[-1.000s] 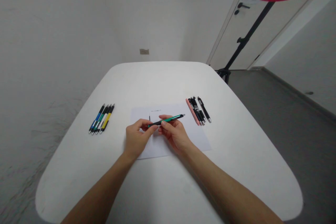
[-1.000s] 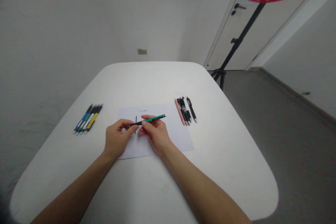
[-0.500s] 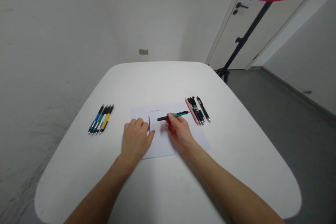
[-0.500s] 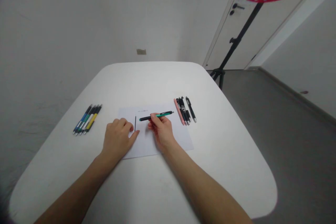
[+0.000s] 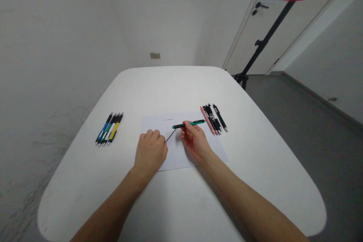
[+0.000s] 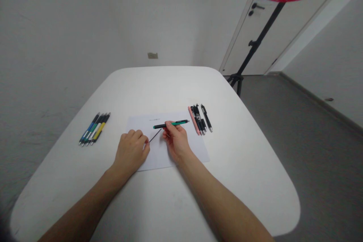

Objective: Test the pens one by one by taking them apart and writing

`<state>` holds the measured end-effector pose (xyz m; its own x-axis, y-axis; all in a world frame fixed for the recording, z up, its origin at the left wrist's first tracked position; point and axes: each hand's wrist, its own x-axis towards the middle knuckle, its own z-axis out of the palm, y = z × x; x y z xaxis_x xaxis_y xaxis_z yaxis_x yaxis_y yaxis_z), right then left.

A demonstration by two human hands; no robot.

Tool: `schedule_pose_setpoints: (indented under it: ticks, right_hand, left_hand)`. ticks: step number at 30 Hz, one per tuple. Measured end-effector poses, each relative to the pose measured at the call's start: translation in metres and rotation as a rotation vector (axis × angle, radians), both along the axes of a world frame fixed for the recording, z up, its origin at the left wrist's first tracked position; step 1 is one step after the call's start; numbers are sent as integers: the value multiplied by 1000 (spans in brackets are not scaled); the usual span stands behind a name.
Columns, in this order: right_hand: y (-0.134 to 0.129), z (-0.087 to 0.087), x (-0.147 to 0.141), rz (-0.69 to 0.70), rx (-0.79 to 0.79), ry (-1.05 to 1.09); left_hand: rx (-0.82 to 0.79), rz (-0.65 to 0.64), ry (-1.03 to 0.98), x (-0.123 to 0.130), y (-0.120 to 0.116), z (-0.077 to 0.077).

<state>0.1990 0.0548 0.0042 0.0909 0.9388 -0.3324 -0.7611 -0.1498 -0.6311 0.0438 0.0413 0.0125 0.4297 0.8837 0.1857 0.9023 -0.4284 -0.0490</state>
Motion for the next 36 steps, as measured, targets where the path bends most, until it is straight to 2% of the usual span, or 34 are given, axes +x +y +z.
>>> schedule_pose_setpoints:
  ticks: [14,19,22,26,28,32,36]
  right_hand:
    - [2,-2,0,-12,-13,42]
    - [3,-2,3,-15,-15,61]
    - [3,-3,4,-17,-5,54]
    - [3,-4,5,-34,-4,47]
    - [4,-4,7,-49,-5,45]
    - [7,-6,9,-70,-24,48]
    - [8,-7,10,-75,-33,78]
  left_hand:
    - [-41,11,55,1,-5,-10]
    - [-43,43,-24,-2,-5,-12]
    - [-101,49,-191,-4,-2,-10]
    - [-207,39,-540,-8,4,-3]
    - [-187,52,-721,-13,7,0]
    - [-132,163,-1037,-24,16,0]
    - [-155,213,-1287,-28,21,0]
